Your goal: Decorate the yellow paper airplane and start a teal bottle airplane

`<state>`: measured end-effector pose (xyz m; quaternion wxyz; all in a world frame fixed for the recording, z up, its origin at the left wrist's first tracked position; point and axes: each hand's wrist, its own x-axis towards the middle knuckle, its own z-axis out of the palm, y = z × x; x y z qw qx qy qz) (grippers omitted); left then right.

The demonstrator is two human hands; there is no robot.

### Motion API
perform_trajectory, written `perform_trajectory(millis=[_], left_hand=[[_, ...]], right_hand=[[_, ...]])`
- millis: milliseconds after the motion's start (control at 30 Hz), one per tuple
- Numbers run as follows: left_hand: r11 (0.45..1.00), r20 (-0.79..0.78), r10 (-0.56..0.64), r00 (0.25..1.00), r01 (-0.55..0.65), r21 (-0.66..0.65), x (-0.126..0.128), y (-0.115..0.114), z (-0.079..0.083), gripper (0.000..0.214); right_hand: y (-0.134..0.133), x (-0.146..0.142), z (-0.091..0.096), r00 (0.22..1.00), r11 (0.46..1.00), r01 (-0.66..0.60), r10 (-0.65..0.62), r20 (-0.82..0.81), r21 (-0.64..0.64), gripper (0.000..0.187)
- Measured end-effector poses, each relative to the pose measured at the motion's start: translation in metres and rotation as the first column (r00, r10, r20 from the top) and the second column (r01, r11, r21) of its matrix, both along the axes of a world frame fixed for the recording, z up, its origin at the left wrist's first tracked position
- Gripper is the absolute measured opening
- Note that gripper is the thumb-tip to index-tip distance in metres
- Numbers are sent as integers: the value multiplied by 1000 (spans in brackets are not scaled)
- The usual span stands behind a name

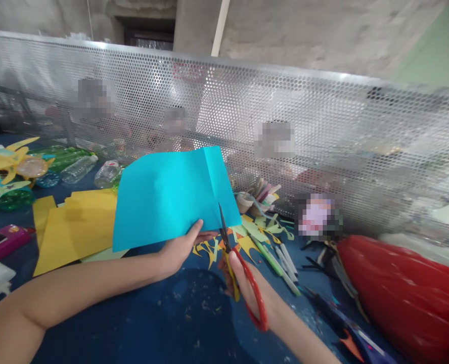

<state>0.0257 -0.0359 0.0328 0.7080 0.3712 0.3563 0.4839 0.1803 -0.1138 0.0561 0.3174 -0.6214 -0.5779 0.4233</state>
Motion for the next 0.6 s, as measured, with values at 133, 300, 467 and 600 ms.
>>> perform_trajectory(millis=[133, 300, 467, 600], left_hand=[[999, -100, -45, 994, 47, 24, 0, -1, 0, 30], [993, -167, -85, 982, 97, 69, -1, -4, 4, 38], [976, -249, -114, 962, 155, 154, -3, -5, 3, 51], [975, -270, -97, 958, 146, 170, -3, -5, 0, 54]], right_hand=[[1, 1, -1, 1000, 1000, -19, 18, 11, 10, 54], [0, 1, -1, 1000, 1000, -29, 29, 0, 1, 55], [1, 1, -3, 1000, 999, -25, 25, 11, 35, 53], [2, -1, -4, 999, 999, -4, 1, 47, 48, 53]])
